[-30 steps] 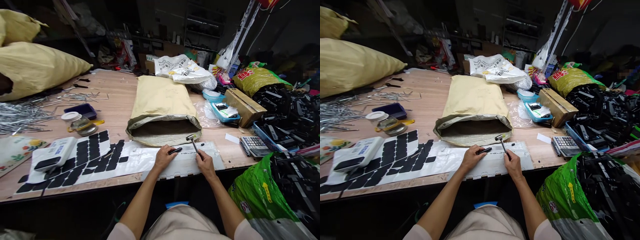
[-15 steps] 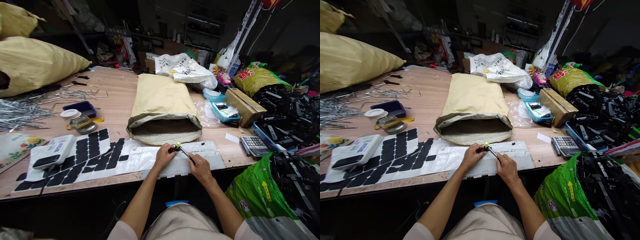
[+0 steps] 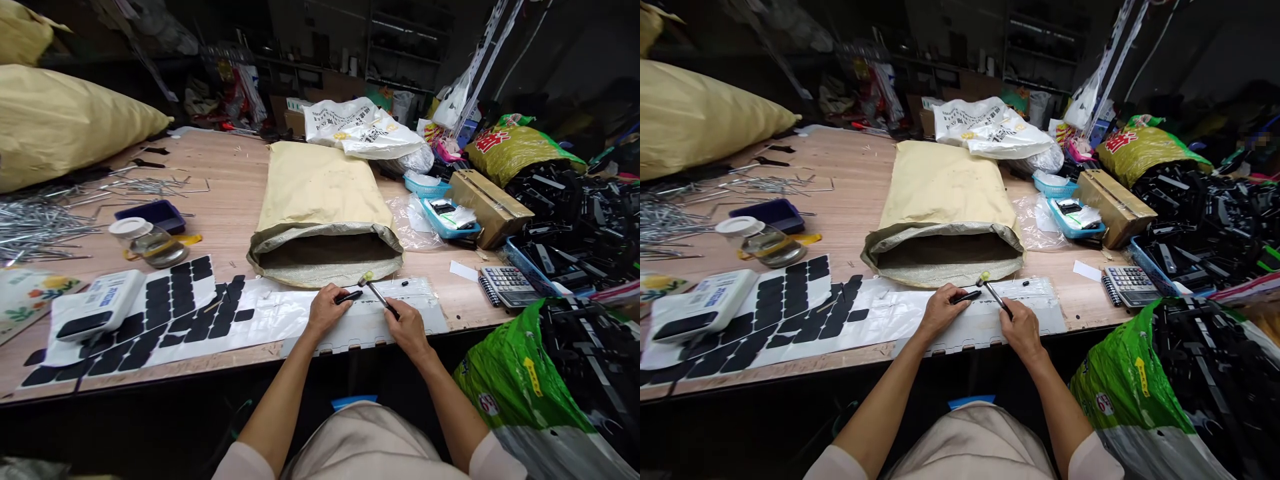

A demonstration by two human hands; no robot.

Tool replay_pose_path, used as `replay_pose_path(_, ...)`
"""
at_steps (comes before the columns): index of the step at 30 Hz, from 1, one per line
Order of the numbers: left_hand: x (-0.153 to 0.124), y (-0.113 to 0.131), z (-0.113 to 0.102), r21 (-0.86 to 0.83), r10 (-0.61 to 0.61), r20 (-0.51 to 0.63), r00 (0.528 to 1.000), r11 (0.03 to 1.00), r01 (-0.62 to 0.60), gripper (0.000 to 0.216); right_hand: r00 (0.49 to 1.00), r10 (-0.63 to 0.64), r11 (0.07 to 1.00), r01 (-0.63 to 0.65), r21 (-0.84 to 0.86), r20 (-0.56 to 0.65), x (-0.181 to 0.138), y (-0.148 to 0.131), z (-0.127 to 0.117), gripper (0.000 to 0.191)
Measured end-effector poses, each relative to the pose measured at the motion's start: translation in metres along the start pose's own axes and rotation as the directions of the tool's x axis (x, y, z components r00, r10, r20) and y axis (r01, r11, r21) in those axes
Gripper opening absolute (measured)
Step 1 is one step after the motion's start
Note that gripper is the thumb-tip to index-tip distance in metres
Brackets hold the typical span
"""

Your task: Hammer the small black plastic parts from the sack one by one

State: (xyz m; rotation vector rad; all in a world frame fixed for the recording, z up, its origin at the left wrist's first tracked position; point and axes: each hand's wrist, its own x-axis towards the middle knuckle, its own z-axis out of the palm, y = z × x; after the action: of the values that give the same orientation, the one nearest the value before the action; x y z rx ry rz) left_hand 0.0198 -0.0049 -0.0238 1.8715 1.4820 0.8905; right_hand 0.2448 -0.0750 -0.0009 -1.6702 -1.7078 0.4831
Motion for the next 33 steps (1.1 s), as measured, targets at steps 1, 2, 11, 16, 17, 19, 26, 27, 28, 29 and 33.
replay_pose_path(1,0.0,0.0,0.0,0.004,-0.004,0.003,1.0,1.0,0.004,0.014,0.999,0.039,0.998,-0.038,0.053,-0.018,0.006,0.002,-0.002,0.029)
replay_pose_path(2,-0.001,0.001,-0.001,0.006,-0.007,0.006,1.0,1.0,0.007,0.014,0.997,0.076,0.993,-0.072,0.095,-0.033,0.012,0.004,-0.003,0.027)
replay_pose_path(11,-0.009,0.006,-0.008,-0.227,0.022,-0.012,1.0,0.974,-0.024,0.026,0.924,0.334,0.754,-0.38,0.536,0.185,0.045,0.034,-0.008,0.033)
replay_pose_path(16,-0.066,0.014,-0.027,-0.462,-0.07,0.187,0.98,0.874,0.151,0.037,0.926,0.319,0.69,-0.373,0.62,0.202,0.047,0.038,-0.011,0.031)
replay_pose_path(17,-0.08,0.014,-0.03,-0.454,-0.068,0.274,0.959,0.87,0.191,0.038,0.928,0.314,0.693,-0.37,0.619,0.203,0.047,0.038,-0.011,0.03)
replay_pose_path(19,-0.108,0.013,-0.034,-0.369,-0.056,0.439,0.897,0.899,0.237,0.036,0.931,0.301,0.701,-0.362,0.614,0.206,0.047,0.037,-0.012,0.029)
replay_pose_path(26,-0.147,-0.024,0.0,0.393,-0.363,0.469,0.805,0.902,0.178,0.022,0.929,0.306,0.704,-0.368,0.608,0.209,0.046,0.037,-0.011,0.029)
replay_pose_path(27,-0.147,-0.028,0.006,0.485,-0.412,0.445,0.795,0.857,0.173,0.024,0.928,0.308,0.705,-0.37,0.605,0.209,0.046,0.038,-0.01,0.029)
replay_pose_path(28,-0.145,-0.031,0.012,0.557,-0.454,0.429,0.781,0.814,0.167,0.025,0.927,0.31,0.706,-0.373,0.603,0.21,0.046,0.038,-0.01,0.029)
replay_pose_path(29,-0.143,-0.032,0.015,0.607,-0.486,0.419,0.767,0.778,0.161,0.027,0.926,0.313,0.705,-0.376,0.601,0.212,0.046,0.038,-0.01,0.029)
replay_pose_path(33,-0.131,-0.014,0.01,0.501,-0.425,0.525,0.738,0.855,0.136,0.027,0.923,0.314,0.701,-0.383,0.602,0.222,0.046,0.039,-0.009,0.029)
